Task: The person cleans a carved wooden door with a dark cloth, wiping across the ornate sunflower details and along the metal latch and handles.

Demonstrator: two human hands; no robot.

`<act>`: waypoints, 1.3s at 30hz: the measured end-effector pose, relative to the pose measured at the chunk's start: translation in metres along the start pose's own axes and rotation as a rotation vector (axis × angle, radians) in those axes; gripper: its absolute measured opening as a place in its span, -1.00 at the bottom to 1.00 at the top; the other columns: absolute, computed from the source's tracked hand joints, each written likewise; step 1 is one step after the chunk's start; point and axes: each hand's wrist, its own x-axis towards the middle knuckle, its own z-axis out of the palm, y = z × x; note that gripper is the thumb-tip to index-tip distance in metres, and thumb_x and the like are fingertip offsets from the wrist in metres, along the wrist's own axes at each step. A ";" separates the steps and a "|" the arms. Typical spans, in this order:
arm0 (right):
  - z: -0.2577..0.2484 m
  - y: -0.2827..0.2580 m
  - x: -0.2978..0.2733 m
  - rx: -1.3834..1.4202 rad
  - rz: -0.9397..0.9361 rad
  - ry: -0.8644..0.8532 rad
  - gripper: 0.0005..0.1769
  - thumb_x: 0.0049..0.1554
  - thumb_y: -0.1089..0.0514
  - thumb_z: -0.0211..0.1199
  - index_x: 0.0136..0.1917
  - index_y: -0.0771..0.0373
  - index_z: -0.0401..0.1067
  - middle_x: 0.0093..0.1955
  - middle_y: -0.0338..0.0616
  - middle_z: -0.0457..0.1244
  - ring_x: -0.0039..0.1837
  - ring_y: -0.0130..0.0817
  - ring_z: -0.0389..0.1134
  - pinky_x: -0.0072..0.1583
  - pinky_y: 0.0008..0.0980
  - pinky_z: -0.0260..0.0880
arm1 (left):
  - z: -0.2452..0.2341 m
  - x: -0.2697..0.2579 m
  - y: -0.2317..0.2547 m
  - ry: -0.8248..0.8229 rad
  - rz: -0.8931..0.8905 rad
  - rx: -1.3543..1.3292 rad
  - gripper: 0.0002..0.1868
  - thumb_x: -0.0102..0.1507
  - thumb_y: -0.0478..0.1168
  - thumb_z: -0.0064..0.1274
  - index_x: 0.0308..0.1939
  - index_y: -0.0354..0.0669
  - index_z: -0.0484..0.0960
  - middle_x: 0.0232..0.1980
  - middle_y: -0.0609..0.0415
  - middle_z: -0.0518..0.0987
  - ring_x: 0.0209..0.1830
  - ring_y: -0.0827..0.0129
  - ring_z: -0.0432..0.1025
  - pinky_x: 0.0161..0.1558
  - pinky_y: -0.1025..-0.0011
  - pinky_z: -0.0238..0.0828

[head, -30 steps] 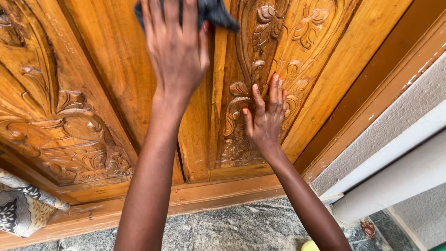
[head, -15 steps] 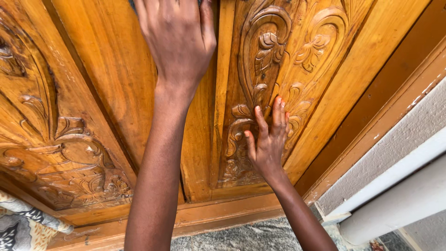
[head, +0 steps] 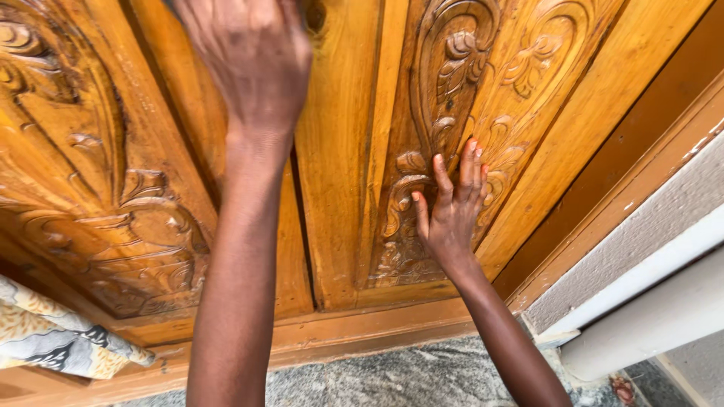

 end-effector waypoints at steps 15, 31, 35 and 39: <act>0.009 -0.002 0.000 -0.009 0.067 0.125 -0.36 0.37 -0.03 0.20 0.61 -0.16 0.03 0.78 -0.07 -0.39 0.79 -0.08 -0.38 0.72 0.23 -0.43 | -0.035 -0.096 -0.043 0.096 0.150 0.157 -0.16 0.26 -0.69 -0.30 0.63 -0.24 0.03 0.69 -0.05 -0.14 0.71 -0.11 -0.25 0.64 -0.05 -0.20; 0.019 -0.054 0.026 -0.039 -0.101 -0.063 -0.26 0.40 -0.10 0.11 0.71 -0.23 -0.15 0.78 -0.09 -0.46 0.76 0.05 -0.51 0.68 0.18 -0.56 | -0.036 -0.216 -0.059 -0.251 0.204 0.068 -0.13 0.35 -0.21 0.16 0.64 -0.23 0.03 0.72 -0.09 -0.10 0.71 -0.16 -0.19 0.68 -0.07 -0.22; 0.027 -0.051 0.021 -0.079 -0.112 -0.047 -0.25 0.42 -0.11 0.09 0.72 -0.26 -0.20 0.78 -0.11 -0.48 0.77 0.03 -0.52 0.69 0.19 -0.58 | -0.042 -0.163 -0.044 -0.104 0.188 0.194 -0.13 0.36 -0.27 0.15 0.64 -0.29 0.00 0.72 -0.09 -0.17 0.70 -0.13 -0.26 0.65 -0.17 -0.40; 0.033 -0.050 0.018 -0.089 -0.102 -0.038 -0.23 0.41 -0.15 0.08 0.72 -0.26 -0.24 0.79 -0.11 -0.51 0.78 0.03 -0.54 0.69 0.21 -0.62 | -0.047 -0.119 -0.039 -0.178 0.111 0.138 -0.16 0.41 -0.21 0.18 0.59 -0.45 0.02 0.67 -0.15 -0.13 0.65 -0.22 -0.22 0.58 -0.31 -0.38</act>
